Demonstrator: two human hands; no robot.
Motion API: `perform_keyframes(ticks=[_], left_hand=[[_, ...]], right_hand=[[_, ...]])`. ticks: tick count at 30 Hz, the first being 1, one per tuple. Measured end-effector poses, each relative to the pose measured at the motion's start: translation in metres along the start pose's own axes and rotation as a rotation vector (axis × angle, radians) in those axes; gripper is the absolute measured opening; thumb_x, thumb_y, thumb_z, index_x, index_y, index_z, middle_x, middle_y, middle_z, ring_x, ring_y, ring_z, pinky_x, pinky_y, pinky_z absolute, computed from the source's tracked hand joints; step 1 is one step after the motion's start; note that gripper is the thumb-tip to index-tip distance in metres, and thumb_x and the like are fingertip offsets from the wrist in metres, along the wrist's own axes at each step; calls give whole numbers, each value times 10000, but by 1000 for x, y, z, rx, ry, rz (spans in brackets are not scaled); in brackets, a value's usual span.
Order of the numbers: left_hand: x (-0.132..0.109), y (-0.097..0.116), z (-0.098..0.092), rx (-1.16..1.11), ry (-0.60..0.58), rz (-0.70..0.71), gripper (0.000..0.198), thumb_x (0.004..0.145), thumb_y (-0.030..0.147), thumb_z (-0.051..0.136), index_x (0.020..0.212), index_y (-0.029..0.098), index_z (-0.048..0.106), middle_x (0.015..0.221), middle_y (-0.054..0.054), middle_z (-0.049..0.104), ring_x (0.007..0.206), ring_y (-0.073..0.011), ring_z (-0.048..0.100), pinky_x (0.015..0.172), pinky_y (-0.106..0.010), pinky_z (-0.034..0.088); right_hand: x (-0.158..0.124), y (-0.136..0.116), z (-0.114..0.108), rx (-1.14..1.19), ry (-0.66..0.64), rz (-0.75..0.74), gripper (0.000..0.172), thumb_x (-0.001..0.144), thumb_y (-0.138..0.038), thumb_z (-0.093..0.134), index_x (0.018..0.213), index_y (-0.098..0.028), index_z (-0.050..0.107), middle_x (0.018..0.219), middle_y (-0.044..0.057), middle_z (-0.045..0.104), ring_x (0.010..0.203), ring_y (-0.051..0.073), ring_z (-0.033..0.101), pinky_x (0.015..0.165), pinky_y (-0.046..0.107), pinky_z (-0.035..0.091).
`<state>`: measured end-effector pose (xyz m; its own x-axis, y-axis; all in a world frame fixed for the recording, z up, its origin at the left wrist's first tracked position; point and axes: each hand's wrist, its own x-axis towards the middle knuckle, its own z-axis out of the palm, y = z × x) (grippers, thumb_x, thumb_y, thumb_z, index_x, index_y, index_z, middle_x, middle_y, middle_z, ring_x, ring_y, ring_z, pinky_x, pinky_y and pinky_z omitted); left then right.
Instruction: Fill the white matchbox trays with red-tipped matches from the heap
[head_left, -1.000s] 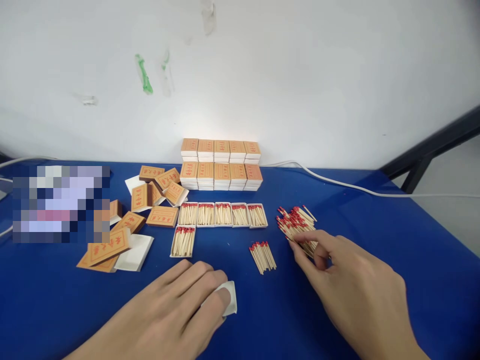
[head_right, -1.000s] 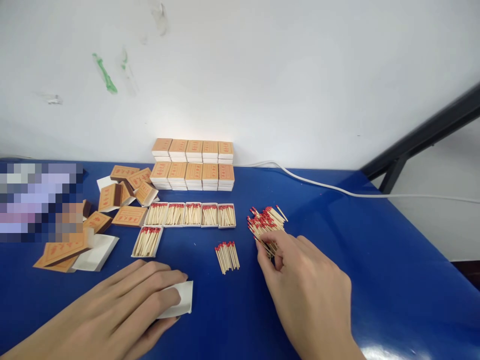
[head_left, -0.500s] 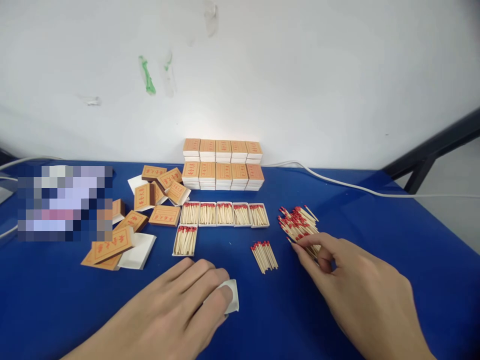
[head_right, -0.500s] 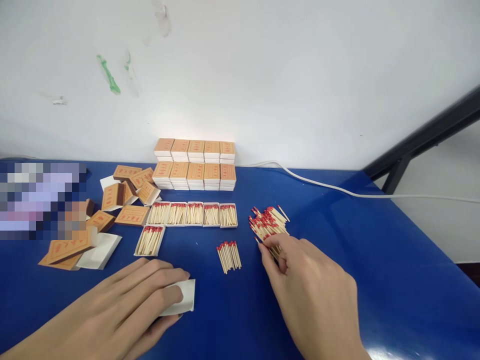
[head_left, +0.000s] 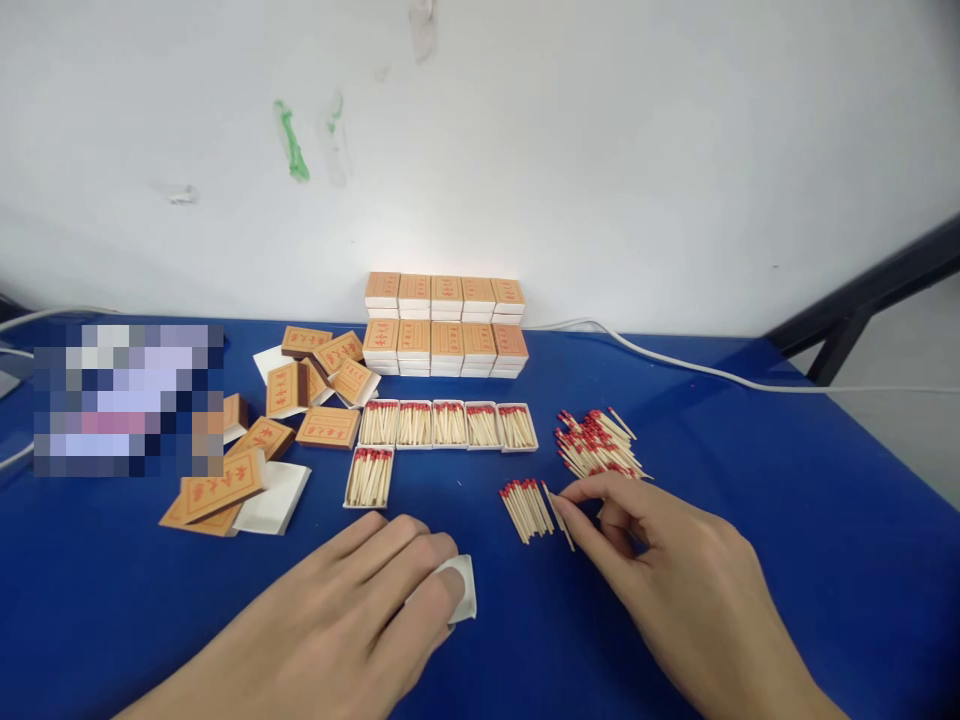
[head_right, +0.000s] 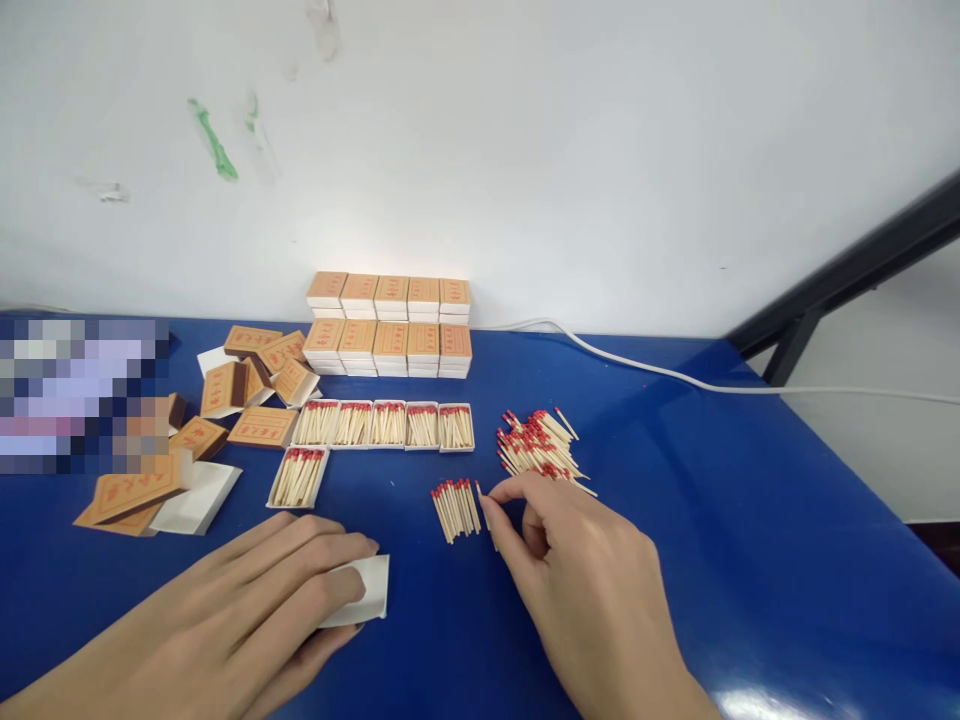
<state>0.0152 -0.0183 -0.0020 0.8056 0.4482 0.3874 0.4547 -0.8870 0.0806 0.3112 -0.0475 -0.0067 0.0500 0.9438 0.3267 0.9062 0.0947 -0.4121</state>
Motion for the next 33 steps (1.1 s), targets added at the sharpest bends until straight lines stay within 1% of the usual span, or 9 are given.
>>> perform_keyframes(ticks=[4,7,9,11,16,20,23,29,33], left_hand=[[0,1,2,-2,0,8,340,1211,161,435,1236,183,773,1226,-26,831,1071,-241,782,991,-437,560],[-1,1,3,0,-8,8,339,1212,164,437,1255,182,773,1242,-26,831,1075,-241,783,1002,-440,561],[-2,0,3,2,-9,12,337,1213,167,439,1257,182,773,1241,-26,832,1073,-241,784,1016,-446,558],[-2,-1,2,8,10,18,338,1214,168,436,1249,179,772,1237,-32,833,1072,-246,783,1013,-450,557],[0,0,0,3,-2,10,349,1209,144,422,1239,185,767,1211,-22,833,1048,-237,782,983,-438,566],[-1,2,1,-1,-7,8,333,1205,142,435,1250,179,763,1221,-26,827,1054,-245,779,999,-449,563],[-3,2,1,-5,-17,20,311,1199,152,463,1275,169,763,1249,-41,822,1090,-260,771,1028,-461,549],[-9,1,3,-11,-48,16,340,1211,179,434,1322,158,754,1316,-66,800,1157,-281,741,1090,-478,499],[-12,1,5,9,-58,28,351,1217,193,425,1357,159,745,1361,-70,788,1221,-287,719,1158,-482,442]], right_hand=[[0,5,-8,112,-52,119,350,1062,-606,686,905,-320,812,572,-87,559,453,116,534,463,246,421],[2,5,-10,125,-80,165,354,1011,-626,733,859,-314,805,547,-84,522,443,124,511,458,257,407],[4,4,-9,111,-125,166,367,992,-625,738,810,-311,791,524,-81,499,434,127,500,452,264,385],[5,3,-8,96,-163,162,365,997,-610,719,797,-312,782,517,-78,512,436,128,509,454,266,369],[3,7,-6,79,-190,182,380,1023,-623,690,827,-309,777,525,-78,538,445,131,525,478,272,370],[2,10,-6,95,-219,176,453,1064,-680,646,856,-302,781,547,-66,546,473,140,539,485,277,382],[3,12,-7,106,-245,168,458,1080,-691,637,883,-303,780,571,-62,563,493,148,548,498,277,396],[3,14,-6,99,-232,158,473,1092,-711,609,902,-305,763,592,-60,601,490,149,570,493,277,391],[4,10,-3,60,-193,150,489,1092,-721,590,886,-312,761,574,-69,583,473,140,564,477,272,378]])
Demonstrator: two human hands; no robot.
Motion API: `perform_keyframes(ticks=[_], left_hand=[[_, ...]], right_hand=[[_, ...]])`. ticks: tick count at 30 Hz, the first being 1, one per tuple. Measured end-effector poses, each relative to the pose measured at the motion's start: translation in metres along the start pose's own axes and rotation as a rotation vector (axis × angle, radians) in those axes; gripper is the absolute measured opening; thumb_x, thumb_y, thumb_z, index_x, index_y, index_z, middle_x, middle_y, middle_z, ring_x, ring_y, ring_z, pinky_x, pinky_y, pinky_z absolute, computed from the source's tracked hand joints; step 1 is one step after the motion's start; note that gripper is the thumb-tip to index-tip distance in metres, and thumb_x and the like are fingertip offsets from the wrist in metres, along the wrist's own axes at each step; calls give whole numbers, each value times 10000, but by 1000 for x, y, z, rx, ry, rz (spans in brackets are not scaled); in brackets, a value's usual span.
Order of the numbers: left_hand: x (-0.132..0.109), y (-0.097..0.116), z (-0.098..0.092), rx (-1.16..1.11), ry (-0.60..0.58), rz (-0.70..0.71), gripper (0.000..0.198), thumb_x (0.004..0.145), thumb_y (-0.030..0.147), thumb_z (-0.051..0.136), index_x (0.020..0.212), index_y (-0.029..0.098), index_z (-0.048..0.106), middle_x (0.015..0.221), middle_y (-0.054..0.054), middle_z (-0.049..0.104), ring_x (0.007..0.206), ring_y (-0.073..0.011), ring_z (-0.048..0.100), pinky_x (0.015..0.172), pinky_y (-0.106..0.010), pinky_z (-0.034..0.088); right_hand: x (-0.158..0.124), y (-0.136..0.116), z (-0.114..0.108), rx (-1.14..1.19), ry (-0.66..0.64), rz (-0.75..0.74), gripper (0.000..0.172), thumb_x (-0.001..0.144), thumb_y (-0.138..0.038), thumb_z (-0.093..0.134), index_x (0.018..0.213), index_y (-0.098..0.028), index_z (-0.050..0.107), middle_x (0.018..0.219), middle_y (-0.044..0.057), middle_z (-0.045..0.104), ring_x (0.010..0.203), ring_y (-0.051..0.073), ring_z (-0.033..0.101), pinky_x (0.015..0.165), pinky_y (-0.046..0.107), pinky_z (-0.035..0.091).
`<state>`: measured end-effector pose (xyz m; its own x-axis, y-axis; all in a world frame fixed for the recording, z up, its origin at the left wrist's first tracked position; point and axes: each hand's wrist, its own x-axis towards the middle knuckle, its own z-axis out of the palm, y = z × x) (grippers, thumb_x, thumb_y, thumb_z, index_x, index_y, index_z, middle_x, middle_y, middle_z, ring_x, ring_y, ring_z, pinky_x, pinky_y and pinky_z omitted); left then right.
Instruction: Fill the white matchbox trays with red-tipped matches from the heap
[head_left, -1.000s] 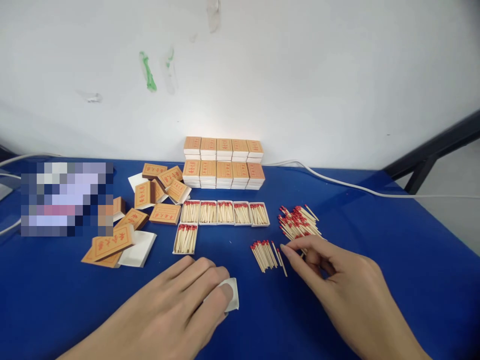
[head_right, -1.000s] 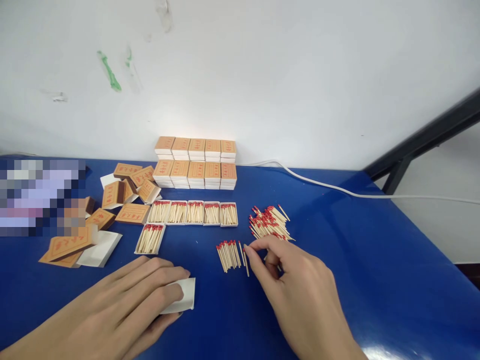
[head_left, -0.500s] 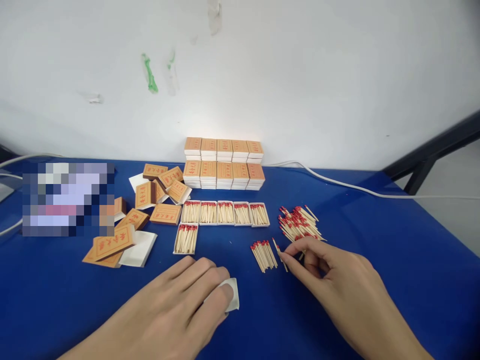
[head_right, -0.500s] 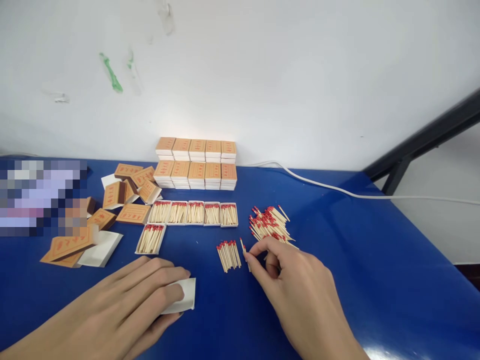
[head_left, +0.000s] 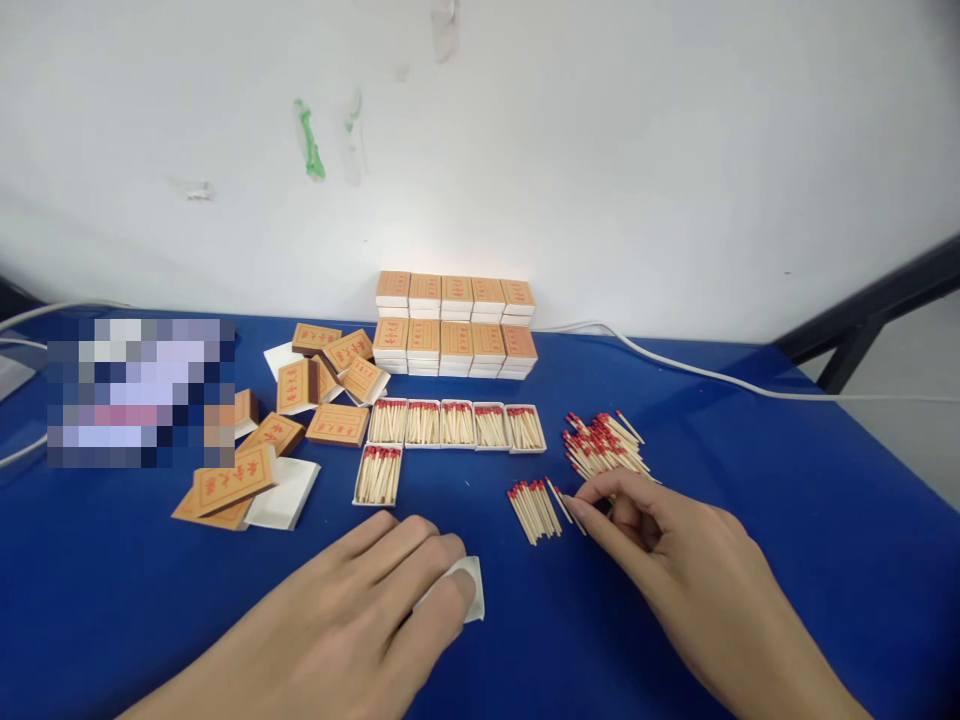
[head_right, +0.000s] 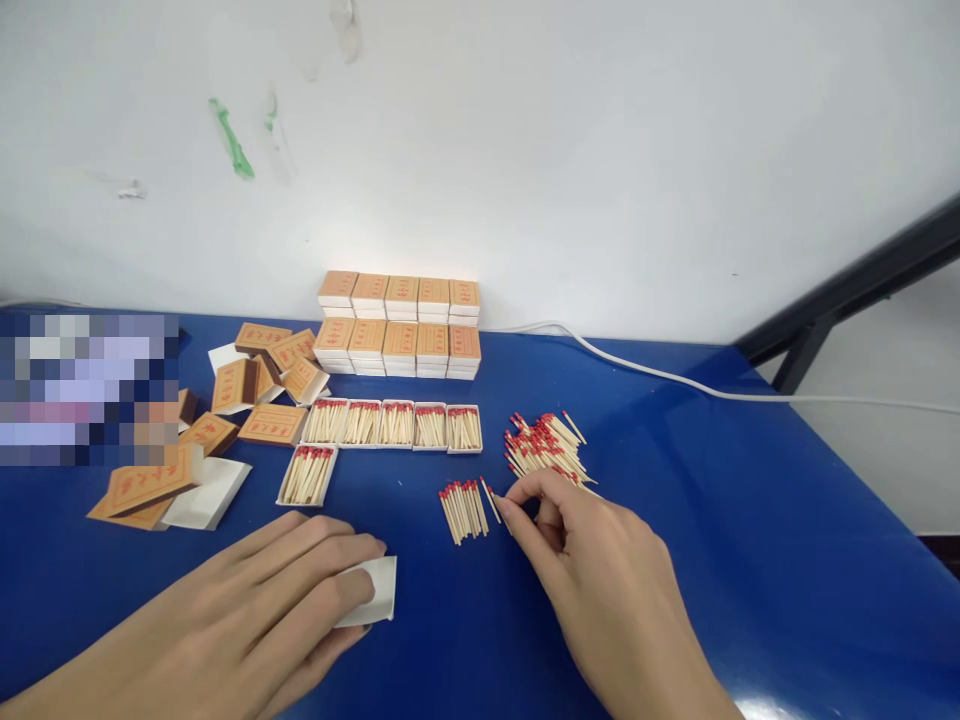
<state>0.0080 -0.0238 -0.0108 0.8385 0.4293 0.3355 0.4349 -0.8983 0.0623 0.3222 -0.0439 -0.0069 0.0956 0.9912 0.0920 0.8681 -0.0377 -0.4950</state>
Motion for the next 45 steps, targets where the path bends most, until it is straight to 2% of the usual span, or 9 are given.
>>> perform_keyframes(ticks=[5,12,17,20,30,36,41,45], left_hand=[[1,0,0,1,17,-17,352,1226,197,421,1319,182,760,1330,-39,800,1199,-256,714,1165,-445,412],[1,0,-1,-4,16,-9,326,1211,197,450,1321,177,756,1329,-51,803,1198,-271,715,1145,-460,444],[-1,1,0,-16,8,-14,310,1202,193,468,1333,175,749,1326,-55,801,1186,-266,727,1116,-457,495],[-2,0,1,-12,14,-10,299,1193,196,486,1334,166,748,1324,-69,804,1188,-270,732,1107,-459,520],[2,0,0,-8,18,-13,323,1198,179,452,1315,176,753,1305,-62,810,1168,-266,737,1071,-451,536],[3,0,1,12,17,-8,319,1189,167,455,1321,172,745,1312,-67,812,1179,-269,740,1085,-459,535],[9,2,-3,31,58,-1,372,1204,135,395,1276,179,757,1258,-47,829,1113,-254,761,1050,-451,530],[8,1,-4,22,58,5,361,1207,142,407,1262,179,762,1262,-44,830,1125,-258,766,1056,-452,524]], right_hand=[[4,-9,5,-43,100,-5,566,1075,-782,551,849,-312,772,540,-71,558,434,136,546,454,272,354],[4,-15,5,2,84,-24,512,1085,-713,579,870,-314,816,534,-69,555,439,131,549,469,266,389],[4,-8,2,-94,261,9,450,1077,-660,593,945,-305,836,557,-59,584,442,148,591,465,268,381],[4,-5,2,-160,300,6,459,1078,-653,581,962,-300,851,555,-47,596,439,157,621,456,264,357],[1,-2,7,-230,306,-19,406,1086,-568,564,947,-318,852,591,-44,644,488,170,667,467,270,374],[3,-5,8,-175,267,-37,440,1099,-605,569,883,-305,807,559,-62,598,444,135,601,457,267,371],[2,-11,9,-130,239,-98,390,1095,-553,606,860,-307,797,521,-87,552,425,114,559,469,261,369],[1,-13,7,-41,159,-92,345,1070,-552,662,871,-311,808,526,-94,541,426,107,530,468,259,373]])
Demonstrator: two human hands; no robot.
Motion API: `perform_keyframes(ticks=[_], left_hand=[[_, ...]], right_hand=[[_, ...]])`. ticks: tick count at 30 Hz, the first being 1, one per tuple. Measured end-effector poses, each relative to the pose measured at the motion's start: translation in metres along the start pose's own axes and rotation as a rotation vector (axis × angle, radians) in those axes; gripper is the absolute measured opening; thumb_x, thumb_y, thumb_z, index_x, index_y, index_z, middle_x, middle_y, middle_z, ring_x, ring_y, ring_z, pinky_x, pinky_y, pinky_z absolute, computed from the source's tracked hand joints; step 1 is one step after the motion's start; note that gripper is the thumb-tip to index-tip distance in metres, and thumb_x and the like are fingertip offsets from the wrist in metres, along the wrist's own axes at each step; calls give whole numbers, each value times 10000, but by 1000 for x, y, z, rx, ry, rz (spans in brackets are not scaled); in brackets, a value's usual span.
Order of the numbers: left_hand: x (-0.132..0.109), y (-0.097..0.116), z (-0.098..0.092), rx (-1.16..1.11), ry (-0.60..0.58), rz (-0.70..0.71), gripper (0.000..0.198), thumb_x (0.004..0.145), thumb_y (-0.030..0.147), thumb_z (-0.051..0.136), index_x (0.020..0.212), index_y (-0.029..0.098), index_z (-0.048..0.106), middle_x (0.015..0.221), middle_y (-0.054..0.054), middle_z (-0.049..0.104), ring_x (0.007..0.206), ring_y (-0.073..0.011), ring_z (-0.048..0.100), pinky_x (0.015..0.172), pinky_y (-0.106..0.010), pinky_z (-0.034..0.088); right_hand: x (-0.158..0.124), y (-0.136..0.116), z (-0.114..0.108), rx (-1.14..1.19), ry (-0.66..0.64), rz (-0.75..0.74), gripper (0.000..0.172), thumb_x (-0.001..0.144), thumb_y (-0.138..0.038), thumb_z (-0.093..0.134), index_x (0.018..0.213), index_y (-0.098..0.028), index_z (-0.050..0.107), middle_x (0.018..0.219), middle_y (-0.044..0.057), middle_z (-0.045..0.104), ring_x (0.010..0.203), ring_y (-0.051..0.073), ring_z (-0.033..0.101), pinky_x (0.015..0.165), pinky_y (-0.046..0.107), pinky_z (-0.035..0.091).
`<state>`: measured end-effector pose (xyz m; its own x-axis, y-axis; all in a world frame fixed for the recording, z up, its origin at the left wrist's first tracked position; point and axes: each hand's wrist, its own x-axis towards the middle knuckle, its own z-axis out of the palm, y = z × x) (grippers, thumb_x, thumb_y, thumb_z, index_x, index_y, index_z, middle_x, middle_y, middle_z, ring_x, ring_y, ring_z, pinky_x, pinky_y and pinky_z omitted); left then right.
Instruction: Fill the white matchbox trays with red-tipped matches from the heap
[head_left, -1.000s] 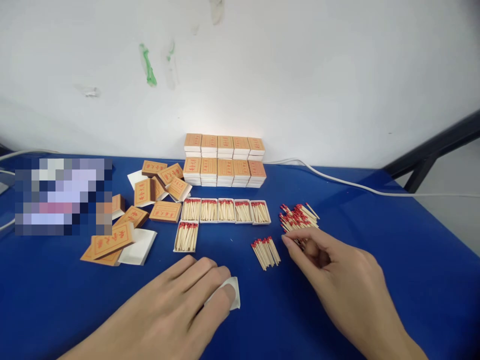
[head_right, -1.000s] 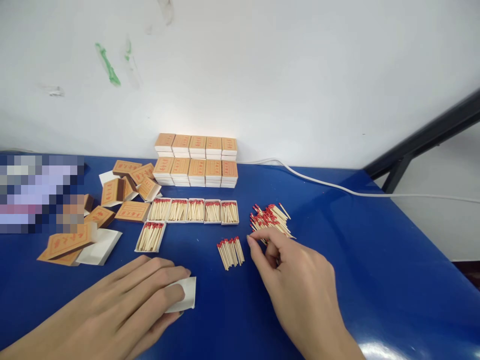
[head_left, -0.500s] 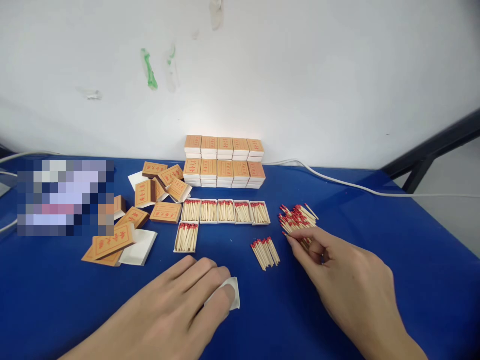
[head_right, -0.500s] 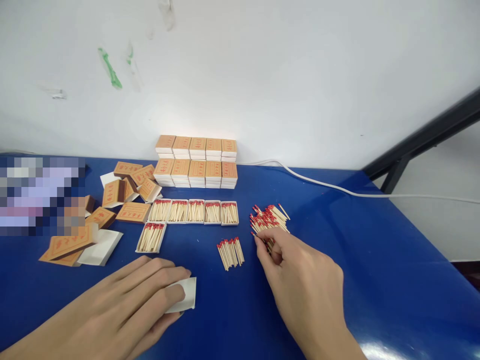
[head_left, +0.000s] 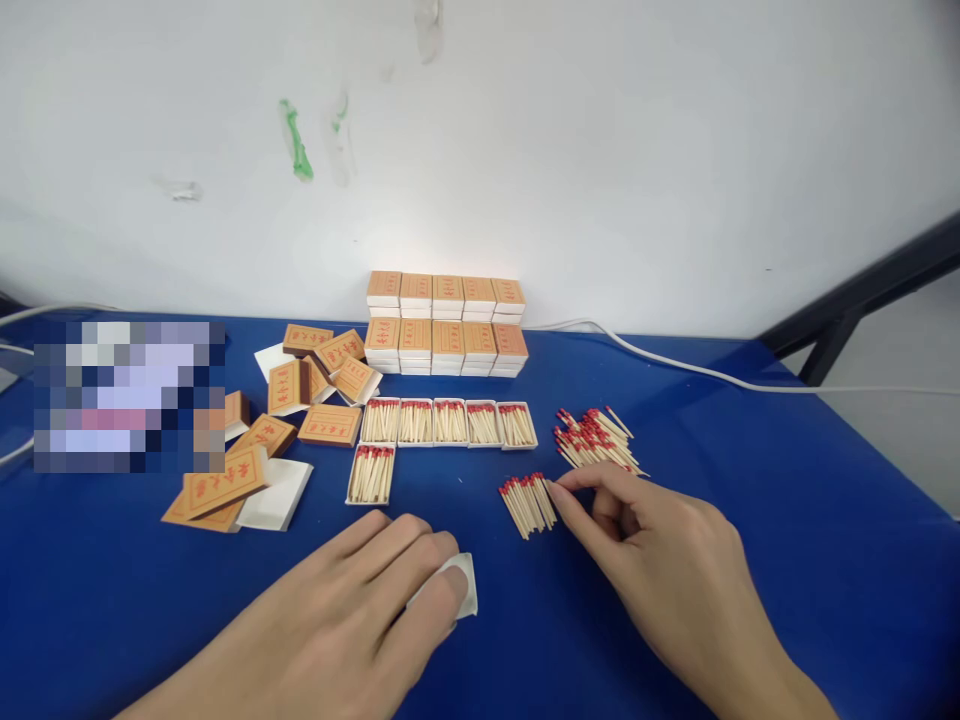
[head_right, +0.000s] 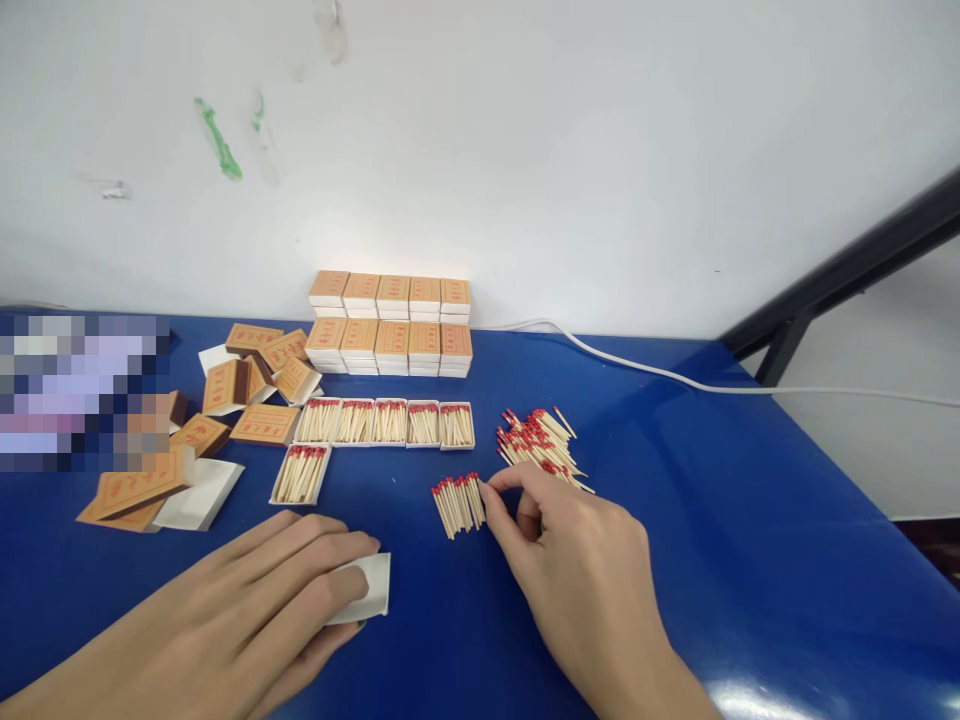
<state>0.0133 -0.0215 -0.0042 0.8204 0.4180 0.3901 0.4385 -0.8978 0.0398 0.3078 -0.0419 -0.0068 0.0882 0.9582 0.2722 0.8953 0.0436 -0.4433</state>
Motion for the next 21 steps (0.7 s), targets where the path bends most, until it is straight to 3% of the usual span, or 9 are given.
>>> perform_keyframes(ticks=[3,8,21], left_hand=[[-3,-1,1,-14,-13,-6,361,1203,142,413,1271,178,766,1279,-51,822,1132,-267,759,1068,-462,509],[-3,-1,2,-19,-28,-15,337,1214,186,437,1308,177,760,1305,-51,811,1168,-272,735,1113,-467,469],[-4,0,3,-5,-17,-16,368,1228,177,402,1279,193,767,1290,-32,814,1164,-250,724,1121,-444,442]], right_hand=[[0,0,-2,42,-28,26,327,1064,-546,668,893,-310,817,545,-89,543,443,113,530,478,260,392],[2,4,0,-95,129,68,311,1084,-519,606,1015,-309,824,568,-89,560,437,128,562,478,260,381],[1,11,5,-229,179,22,396,1116,-539,532,971,-323,831,560,-83,601,440,153,625,452,254,355]])
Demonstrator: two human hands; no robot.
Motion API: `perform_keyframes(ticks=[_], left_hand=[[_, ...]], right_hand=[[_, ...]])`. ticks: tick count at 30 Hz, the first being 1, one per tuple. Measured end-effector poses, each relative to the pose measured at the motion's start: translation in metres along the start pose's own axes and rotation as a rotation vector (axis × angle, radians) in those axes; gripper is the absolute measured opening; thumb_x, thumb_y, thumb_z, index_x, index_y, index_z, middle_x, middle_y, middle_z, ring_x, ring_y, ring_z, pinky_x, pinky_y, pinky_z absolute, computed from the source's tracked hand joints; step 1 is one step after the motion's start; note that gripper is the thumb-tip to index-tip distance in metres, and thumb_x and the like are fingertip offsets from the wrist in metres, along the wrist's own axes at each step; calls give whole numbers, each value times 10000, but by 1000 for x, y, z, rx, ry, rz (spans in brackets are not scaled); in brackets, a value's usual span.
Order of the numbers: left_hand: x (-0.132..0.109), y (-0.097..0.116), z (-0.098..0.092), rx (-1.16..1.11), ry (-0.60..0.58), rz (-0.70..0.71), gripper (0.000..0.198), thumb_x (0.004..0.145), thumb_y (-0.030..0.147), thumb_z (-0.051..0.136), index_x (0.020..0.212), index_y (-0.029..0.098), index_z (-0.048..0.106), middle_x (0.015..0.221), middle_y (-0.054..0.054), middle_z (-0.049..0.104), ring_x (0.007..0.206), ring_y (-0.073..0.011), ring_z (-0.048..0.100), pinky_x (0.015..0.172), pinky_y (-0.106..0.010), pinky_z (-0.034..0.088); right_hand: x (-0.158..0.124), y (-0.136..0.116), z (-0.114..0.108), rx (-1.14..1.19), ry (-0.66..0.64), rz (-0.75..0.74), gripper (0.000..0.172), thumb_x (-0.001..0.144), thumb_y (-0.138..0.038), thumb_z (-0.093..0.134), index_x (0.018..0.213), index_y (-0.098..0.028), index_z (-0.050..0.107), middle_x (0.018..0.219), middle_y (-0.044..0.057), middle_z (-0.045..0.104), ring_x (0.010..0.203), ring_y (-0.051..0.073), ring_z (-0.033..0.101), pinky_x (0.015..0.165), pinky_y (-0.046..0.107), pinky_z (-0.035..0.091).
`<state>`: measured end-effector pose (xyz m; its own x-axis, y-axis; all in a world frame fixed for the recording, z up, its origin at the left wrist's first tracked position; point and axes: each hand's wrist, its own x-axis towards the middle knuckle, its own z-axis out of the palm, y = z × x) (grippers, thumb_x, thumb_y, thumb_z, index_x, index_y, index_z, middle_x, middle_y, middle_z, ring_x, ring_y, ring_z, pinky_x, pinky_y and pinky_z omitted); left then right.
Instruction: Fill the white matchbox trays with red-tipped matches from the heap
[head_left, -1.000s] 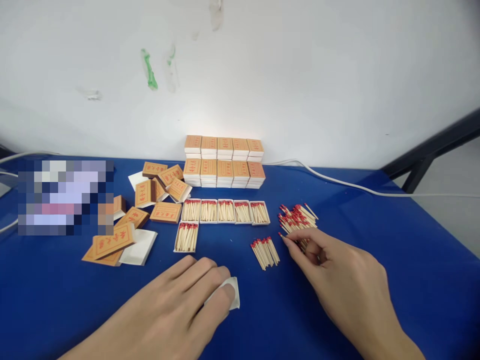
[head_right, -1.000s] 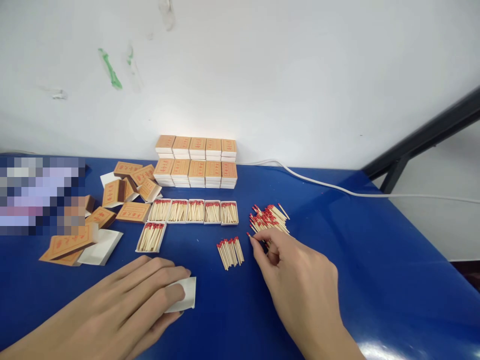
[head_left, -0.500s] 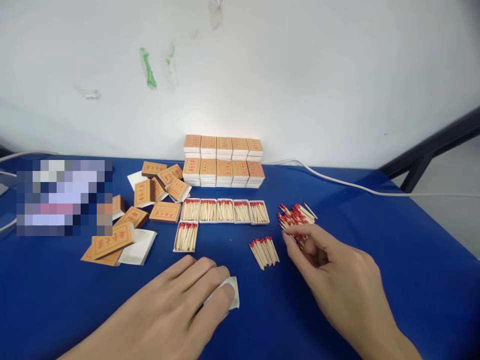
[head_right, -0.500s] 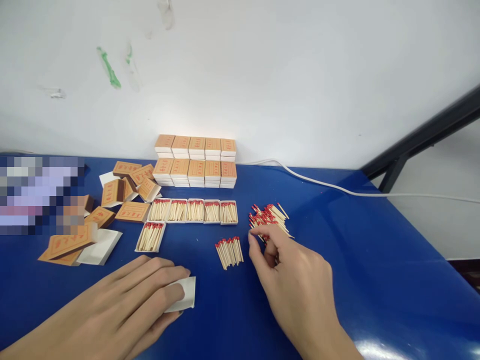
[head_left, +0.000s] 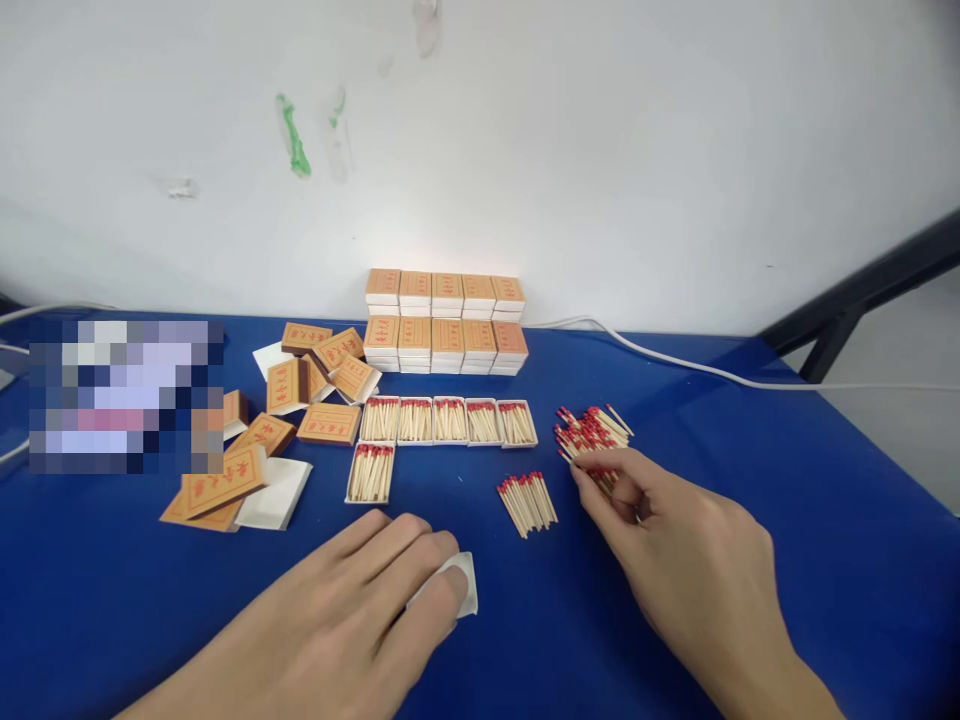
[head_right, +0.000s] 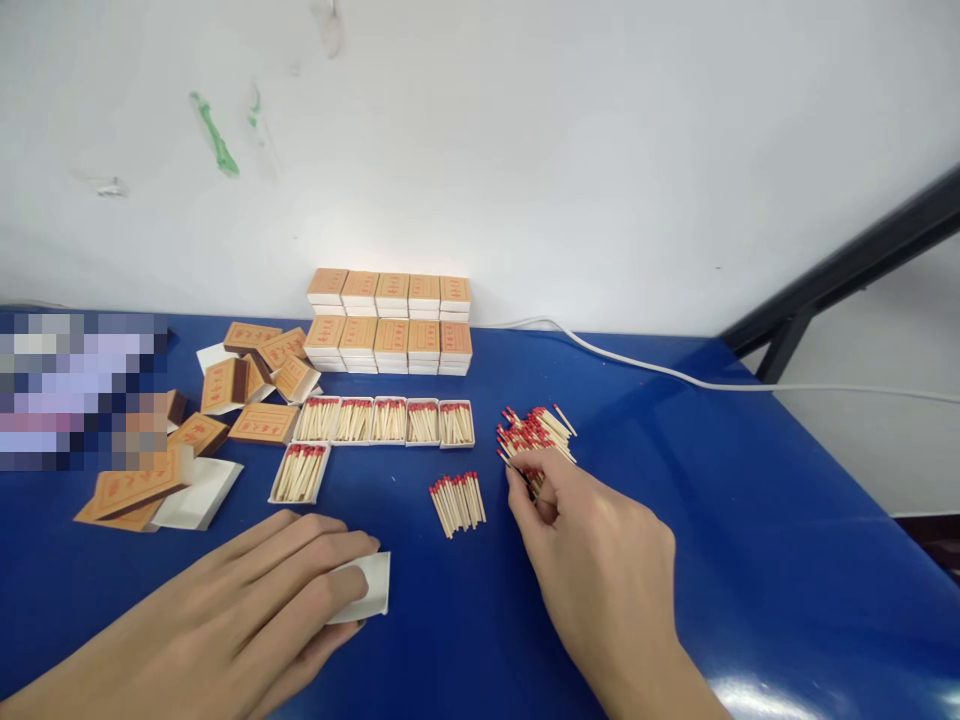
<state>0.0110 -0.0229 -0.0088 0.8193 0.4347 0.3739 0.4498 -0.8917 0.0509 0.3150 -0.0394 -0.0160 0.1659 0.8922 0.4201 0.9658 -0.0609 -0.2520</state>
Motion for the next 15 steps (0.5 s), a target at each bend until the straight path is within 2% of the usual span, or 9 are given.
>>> perform_keyframes(ticks=[8,15], left_hand=[[-1,0,0,15,14,15,376,1227,173,398,1266,190,771,1275,-33,822,1156,-249,733,1111,-441,454],[0,0,0,10,3,7,382,1226,173,384,1290,186,761,1296,-43,809,1174,-259,722,1123,-455,446]], right_hand=[[0,1,-1,2,-38,74,437,1082,-607,531,940,-332,840,568,-57,628,457,171,636,455,267,332],[3,-3,-6,162,-153,130,374,998,-614,619,844,-328,806,533,-70,579,436,141,581,467,258,346]])
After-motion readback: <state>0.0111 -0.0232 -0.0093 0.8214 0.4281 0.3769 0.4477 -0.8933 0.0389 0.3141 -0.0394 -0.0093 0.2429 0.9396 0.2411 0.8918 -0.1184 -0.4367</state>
